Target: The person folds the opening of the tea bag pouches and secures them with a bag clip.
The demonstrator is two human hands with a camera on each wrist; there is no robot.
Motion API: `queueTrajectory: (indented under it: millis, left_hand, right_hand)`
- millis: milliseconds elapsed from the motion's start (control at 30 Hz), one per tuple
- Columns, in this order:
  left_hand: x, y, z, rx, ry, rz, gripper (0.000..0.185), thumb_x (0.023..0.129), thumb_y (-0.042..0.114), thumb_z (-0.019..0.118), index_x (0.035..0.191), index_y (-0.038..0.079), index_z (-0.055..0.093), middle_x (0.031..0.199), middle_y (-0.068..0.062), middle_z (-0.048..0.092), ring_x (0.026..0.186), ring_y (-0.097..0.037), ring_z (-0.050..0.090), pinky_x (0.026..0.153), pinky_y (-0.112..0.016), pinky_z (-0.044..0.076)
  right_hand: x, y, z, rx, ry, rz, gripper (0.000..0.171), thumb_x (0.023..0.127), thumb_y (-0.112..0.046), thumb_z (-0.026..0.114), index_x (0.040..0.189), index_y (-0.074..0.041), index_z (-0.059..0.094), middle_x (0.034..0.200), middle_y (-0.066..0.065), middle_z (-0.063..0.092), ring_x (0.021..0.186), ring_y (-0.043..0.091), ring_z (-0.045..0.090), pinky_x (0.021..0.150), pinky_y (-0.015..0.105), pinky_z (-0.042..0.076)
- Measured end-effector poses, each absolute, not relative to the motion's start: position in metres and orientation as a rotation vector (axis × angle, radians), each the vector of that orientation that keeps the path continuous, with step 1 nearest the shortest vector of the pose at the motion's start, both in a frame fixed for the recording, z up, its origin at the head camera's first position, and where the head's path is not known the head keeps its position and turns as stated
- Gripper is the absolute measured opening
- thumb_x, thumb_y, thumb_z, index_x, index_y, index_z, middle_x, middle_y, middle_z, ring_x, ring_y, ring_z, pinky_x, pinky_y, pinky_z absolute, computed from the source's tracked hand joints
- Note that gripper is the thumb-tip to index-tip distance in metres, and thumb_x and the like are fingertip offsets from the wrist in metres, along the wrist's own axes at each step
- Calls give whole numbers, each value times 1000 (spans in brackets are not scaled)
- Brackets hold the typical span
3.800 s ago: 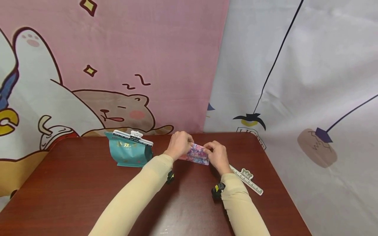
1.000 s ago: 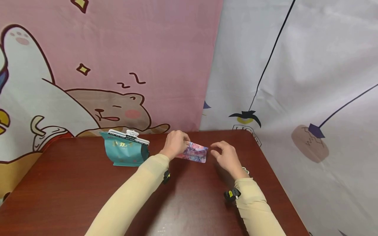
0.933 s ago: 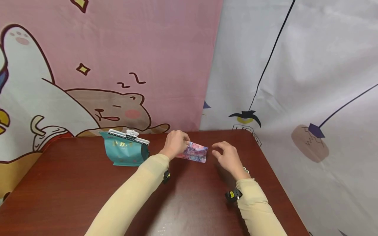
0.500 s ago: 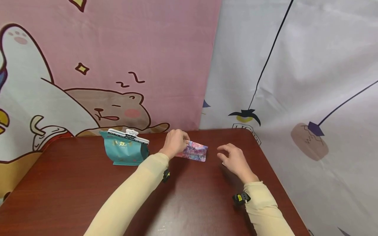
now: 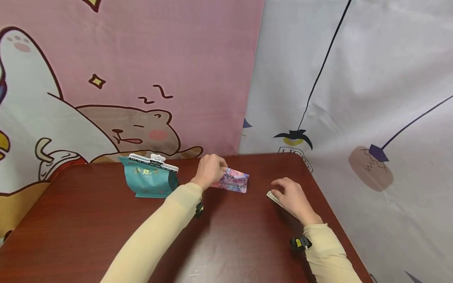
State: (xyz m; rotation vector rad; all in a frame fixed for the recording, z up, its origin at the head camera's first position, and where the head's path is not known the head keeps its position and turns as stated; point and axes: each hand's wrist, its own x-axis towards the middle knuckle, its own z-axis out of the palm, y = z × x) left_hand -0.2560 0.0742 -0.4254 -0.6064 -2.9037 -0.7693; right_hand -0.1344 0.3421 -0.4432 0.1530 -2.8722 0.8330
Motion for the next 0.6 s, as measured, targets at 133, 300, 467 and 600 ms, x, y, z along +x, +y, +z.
queueTrajectory:
  millis: [133,300,467,600]
  left_hand:
    - [-257,74,-426,-611,-2898,-767,10,91,16,76,84,17,84,89,2,78,87,-20,66,88,-37,55]
    - [-258,74,-427,-605,-2906,-770,9,91,17,77,85,17,84,89,2,78,86,-19,65,88,-37,55]
    - [-259,75,-426,-609,-2905,-752,9,91,18,77,85,17,84,89,2,78,87,-20,66,87,-37,55]
    - [-259,75,-426,-610,-2904,-742,10,92,17,76,84,17,84,89,2,78,88,-21,67,87,-37,55]
  right_hand:
    - [-133,347,-446,145,-2888,804,24,95,-6,72,117,2,72,118,22,69,105,43,65,86,59,54]
    - [-131,355,-452,125,-2916,770,24,94,-7,73,117,2,72,119,24,67,105,45,64,84,60,53]
    - [-130,364,-458,99,-2929,748,25,93,-7,74,117,2,72,118,24,67,103,45,64,82,60,53]
    - [-129,371,-463,85,-2934,743,26,92,-8,75,116,2,72,116,25,67,100,44,64,80,59,52]
